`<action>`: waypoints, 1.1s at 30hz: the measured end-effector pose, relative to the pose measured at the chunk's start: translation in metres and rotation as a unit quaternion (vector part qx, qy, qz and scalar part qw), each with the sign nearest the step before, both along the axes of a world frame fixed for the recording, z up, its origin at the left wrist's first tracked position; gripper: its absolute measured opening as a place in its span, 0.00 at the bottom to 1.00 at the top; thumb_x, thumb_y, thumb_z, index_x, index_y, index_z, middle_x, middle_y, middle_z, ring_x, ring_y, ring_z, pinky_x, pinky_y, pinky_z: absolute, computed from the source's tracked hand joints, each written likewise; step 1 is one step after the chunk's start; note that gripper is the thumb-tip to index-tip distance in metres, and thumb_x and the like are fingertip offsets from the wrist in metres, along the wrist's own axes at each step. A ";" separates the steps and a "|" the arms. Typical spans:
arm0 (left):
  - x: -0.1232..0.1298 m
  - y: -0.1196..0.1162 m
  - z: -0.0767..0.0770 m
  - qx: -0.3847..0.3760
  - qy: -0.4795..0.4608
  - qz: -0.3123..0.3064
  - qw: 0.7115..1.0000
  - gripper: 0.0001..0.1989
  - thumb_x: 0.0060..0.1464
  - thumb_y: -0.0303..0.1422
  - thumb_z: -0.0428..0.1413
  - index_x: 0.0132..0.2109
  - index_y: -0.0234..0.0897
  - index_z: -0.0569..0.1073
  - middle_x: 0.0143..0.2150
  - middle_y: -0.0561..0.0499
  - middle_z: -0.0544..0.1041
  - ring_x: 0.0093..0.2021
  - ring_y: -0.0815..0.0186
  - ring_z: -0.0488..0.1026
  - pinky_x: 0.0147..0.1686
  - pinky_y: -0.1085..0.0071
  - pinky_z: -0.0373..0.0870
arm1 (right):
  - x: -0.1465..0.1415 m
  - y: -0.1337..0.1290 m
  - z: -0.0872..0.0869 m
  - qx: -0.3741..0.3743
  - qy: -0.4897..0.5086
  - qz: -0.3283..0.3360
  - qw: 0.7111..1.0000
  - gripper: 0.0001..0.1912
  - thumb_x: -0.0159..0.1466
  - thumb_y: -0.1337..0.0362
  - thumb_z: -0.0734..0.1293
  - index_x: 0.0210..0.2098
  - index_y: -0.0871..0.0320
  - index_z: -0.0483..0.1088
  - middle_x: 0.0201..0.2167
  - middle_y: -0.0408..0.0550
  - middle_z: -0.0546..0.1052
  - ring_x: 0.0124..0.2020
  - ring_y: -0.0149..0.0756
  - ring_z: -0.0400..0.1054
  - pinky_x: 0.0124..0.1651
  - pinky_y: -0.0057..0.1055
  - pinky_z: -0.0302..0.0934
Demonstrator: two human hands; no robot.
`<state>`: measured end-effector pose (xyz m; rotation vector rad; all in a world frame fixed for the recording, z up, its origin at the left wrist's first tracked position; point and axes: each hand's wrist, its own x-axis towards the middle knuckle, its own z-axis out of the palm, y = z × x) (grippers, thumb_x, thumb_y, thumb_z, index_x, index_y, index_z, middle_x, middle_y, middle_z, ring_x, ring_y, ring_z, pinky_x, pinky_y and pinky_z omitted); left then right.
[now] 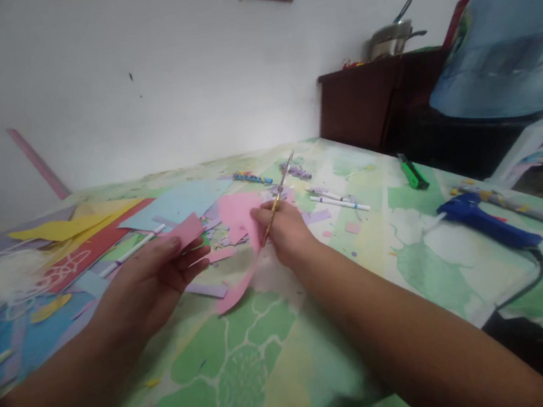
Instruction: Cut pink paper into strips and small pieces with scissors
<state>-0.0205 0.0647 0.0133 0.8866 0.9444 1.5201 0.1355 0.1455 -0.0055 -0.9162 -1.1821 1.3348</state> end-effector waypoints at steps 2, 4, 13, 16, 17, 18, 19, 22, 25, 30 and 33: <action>0.001 0.001 -0.001 0.008 0.005 0.006 1.000 0.05 0.41 0.30 0.52 0.27 0.33 0.71 0.25 0.51 0.73 0.29 0.67 0.70 0.31 0.70 0.68 | 0.009 0.005 0.001 0.048 -0.151 -0.146 0.976 0.10 0.45 0.58 0.63 0.22 0.58 0.58 0.17 0.41 0.61 0.19 0.30 0.57 0.23 0.30 0.51; 0.002 0.002 -0.003 0.016 0.004 0.030 0.999 0.05 0.41 0.32 0.53 0.27 0.34 0.70 0.25 0.52 0.72 0.27 0.69 0.69 0.29 0.71 0.67 | 0.016 0.006 0.007 0.142 -0.260 -0.263 0.918 0.13 0.47 0.54 0.62 0.24 0.57 0.58 0.21 0.43 0.62 0.23 0.33 0.57 0.26 0.31 0.51; 0.006 0.002 -0.002 0.024 -0.016 0.071 0.997 0.04 0.40 0.31 0.54 0.27 0.34 0.68 0.24 0.55 0.69 0.26 0.74 0.68 0.32 0.75 0.65 | 0.015 -0.016 0.022 0.171 -0.363 -0.149 0.904 0.20 0.45 0.46 0.60 0.22 0.58 0.61 0.22 0.48 0.64 0.25 0.36 0.57 0.26 0.32 0.48; 0.009 0.002 -0.001 -0.012 -0.018 0.055 0.998 0.04 0.40 0.31 0.54 0.27 0.35 0.66 0.23 0.55 0.70 0.25 0.73 0.68 0.32 0.73 0.66 | 0.005 -0.022 0.016 0.091 -0.265 0.027 0.960 0.20 0.48 0.47 0.58 0.22 0.59 0.63 0.21 0.47 0.66 0.22 0.32 0.58 0.25 0.30 0.50; 0.010 0.001 -0.001 -0.020 -0.013 0.043 0.999 0.05 0.40 0.31 0.54 0.28 0.35 0.66 0.24 0.55 0.70 0.27 0.72 0.69 0.33 0.72 0.66 | 0.001 -0.024 0.015 0.079 -0.233 0.052 0.968 0.18 0.48 0.49 0.59 0.24 0.59 0.64 0.22 0.46 0.66 0.23 0.32 0.58 0.25 0.30 0.50; 0.011 0.001 -0.002 -0.017 -0.011 0.037 0.999 0.05 0.40 0.30 0.55 0.28 0.35 0.67 0.25 0.54 0.70 0.28 0.72 0.69 0.34 0.71 0.65 | -0.003 -0.025 0.014 0.080 -0.203 0.063 0.974 0.17 0.48 0.50 0.60 0.25 0.59 0.64 0.22 0.45 0.66 0.23 0.31 0.58 0.26 0.29 0.51; 0.012 0.001 -0.003 -0.012 -0.008 0.035 0.999 0.05 0.39 0.30 0.55 0.28 0.35 0.67 0.26 0.54 0.70 0.30 0.71 0.68 0.35 0.70 0.65 | -0.006 -0.026 0.014 0.079 -0.176 0.070 0.979 0.16 0.47 0.52 0.62 0.25 0.59 0.64 0.22 0.45 0.66 0.24 0.31 0.58 0.26 0.29 0.51; 0.015 -0.001 -0.005 -0.032 0.027 0.029 0.999 0.05 0.37 0.31 0.56 0.27 0.36 0.69 0.27 0.55 0.70 0.30 0.71 0.67 0.32 0.73 0.64 | -0.011 -0.030 0.017 0.074 -0.110 0.090 0.987 0.12 0.47 0.57 0.63 0.25 0.60 0.63 0.20 0.42 0.64 0.23 0.28 0.57 0.27 0.27 0.52; 0.018 -0.005 -0.005 -0.069 0.088 0.007 0.994 0.06 0.36 0.33 0.56 0.25 0.36 0.70 0.23 0.55 0.68 0.24 0.72 0.65 0.25 0.76 0.62 | -0.010 -0.033 0.023 0.078 -0.082 0.109 0.988 0.08 0.48 0.60 0.62 0.22 0.59 0.61 0.17 0.40 0.62 0.21 0.27 0.56 0.25 0.25 0.51; 0.020 -0.013 0.004 -0.077 0.285 -0.023 0.955 0.11 0.39 0.39 0.52 0.21 0.35 0.71 0.16 0.53 0.66 0.17 0.72 0.59 0.16 0.77 0.54 | -0.007 -0.038 0.028 0.123 -0.151 0.147 0.970 0.08 0.47 0.60 0.63 0.21 0.58 0.62 0.17 0.39 0.62 0.20 0.26 0.54 0.24 0.25 0.50; 0.020 -0.014 0.009 -0.038 0.397 0.004 0.917 0.11 0.39 0.39 0.52 0.19 0.36 0.71 0.15 0.54 0.66 0.18 0.72 0.59 0.17 0.77 0.53 | -0.006 -0.036 0.027 0.124 -0.155 0.150 0.969 0.09 0.48 0.59 0.62 0.21 0.58 0.62 0.17 0.39 0.62 0.20 0.27 0.55 0.24 0.26 0.50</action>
